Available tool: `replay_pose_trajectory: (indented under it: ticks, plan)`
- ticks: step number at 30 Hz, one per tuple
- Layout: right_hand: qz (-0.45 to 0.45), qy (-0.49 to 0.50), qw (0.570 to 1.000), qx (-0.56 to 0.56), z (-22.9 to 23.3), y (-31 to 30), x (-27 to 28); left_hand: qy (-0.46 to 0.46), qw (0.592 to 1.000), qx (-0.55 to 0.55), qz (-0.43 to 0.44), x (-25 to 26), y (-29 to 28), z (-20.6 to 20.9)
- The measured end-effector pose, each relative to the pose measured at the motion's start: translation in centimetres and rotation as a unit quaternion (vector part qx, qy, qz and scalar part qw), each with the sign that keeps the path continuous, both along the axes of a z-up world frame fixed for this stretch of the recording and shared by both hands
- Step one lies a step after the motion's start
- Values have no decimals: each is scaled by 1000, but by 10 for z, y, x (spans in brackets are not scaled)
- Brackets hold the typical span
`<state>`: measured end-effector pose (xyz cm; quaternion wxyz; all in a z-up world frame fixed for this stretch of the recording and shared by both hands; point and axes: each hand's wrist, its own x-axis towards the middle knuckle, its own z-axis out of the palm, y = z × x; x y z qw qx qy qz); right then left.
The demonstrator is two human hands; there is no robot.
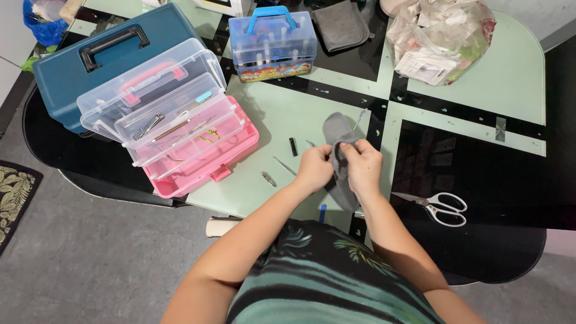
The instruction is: The person wipes small metal tools with a gray cloth and places them into a pink multi-compartment toolbox. Then they open a plastic bag and sort nail art supplies, placing several small boxes into the same pink toolbox.
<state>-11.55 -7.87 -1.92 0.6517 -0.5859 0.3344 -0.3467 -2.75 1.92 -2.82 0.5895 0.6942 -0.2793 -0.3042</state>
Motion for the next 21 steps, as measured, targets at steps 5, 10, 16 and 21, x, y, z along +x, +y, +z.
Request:
replay_pose_trajectory:
  ticks: [5, 10, 16, 21]
  plan:
    - [-47, -95, 985, 138, 16, -40, 3, 195, 977, -23, -85, -5, -2, 1]
    - [-31, -112, 972, 203, -12, -68, 1, 325, 940, -46, -97, 2, -9, 2]
    - [-135, -34, 990, 9, -41, -132, 2, -42, 981, 140, -130, 34, 48, 14]
    - [97, 436, 765, -465, -40, -157, -10, -400, 910, 39, 100, 121, 158, 35]
